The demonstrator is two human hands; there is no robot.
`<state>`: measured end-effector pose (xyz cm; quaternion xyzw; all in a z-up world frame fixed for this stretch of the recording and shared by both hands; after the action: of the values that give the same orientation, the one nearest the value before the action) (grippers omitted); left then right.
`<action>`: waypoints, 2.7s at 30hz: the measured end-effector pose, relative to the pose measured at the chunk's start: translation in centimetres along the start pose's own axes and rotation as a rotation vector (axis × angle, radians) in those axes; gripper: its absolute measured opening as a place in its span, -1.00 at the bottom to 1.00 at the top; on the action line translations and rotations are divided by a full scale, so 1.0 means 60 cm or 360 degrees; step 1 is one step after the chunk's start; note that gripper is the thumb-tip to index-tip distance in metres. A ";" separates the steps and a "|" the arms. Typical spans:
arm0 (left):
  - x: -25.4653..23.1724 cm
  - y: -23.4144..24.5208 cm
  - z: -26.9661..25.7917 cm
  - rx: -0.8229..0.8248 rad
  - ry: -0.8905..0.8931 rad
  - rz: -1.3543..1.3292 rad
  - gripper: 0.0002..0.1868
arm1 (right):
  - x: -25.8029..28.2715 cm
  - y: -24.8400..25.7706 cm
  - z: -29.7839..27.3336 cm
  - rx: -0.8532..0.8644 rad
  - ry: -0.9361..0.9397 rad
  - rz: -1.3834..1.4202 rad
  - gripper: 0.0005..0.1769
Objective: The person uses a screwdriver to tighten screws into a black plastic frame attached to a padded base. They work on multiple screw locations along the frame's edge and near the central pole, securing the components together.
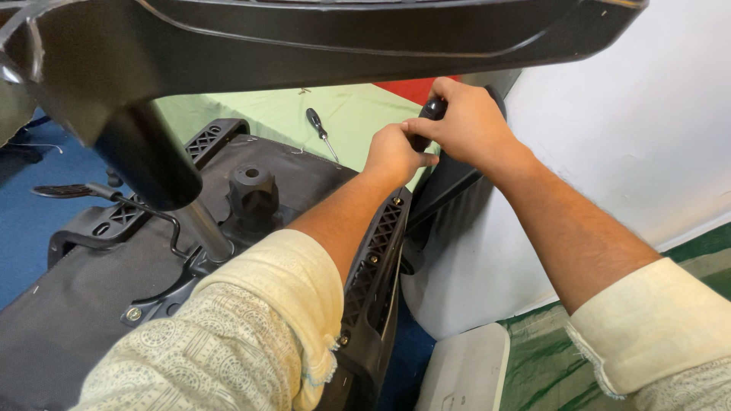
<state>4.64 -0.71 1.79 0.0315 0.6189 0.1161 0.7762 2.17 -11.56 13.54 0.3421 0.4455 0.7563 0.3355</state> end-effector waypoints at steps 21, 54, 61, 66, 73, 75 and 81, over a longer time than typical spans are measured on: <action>-0.004 0.010 0.006 0.0044 -0.0078 0.0074 -0.63 | -0.013 -0.002 -0.005 0.0432 0.0141 0.0389 -0.58; -0.025 0.026 -0.033 -0.0218 0.0031 -0.0007 -0.60 | -0.036 -0.029 0.011 0.0519 0.0519 0.1155 -0.64; -0.028 0.025 -0.036 -0.0233 0.0026 -0.0007 -0.61 | -0.040 -0.027 0.016 0.0521 0.0477 0.1096 -0.59; -0.031 0.025 -0.036 -0.0218 0.0067 0.0004 -0.62 | -0.045 -0.028 0.017 0.0500 0.0492 0.1108 -0.60; -0.028 0.024 -0.035 -0.0226 -0.0005 0.0002 -0.61 | -0.048 -0.033 0.019 0.0519 0.0498 0.1142 -0.59; -0.022 0.027 -0.036 -0.0231 -0.0001 0.0005 -0.62 | -0.040 -0.032 0.019 0.0529 0.0504 0.1113 -0.58; -0.017 0.037 -0.041 -0.0253 0.0006 -0.0045 -0.66 | -0.007 -0.022 0.013 0.0348 0.0325 0.0758 -0.59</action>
<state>1.73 1.01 2.62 -0.0393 0.6094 0.1539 0.7768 3.28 -11.08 12.55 0.3934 0.4629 0.7919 0.0627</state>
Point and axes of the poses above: each hand's wrist, its own z-axis towards the middle knuckle, its own y-axis out of the back of the hand, x = y × z, the point moved 5 cm from there along z, towards the middle knuckle, and after that the axes turned 7 degrees about -z, right-handed, at the moved point
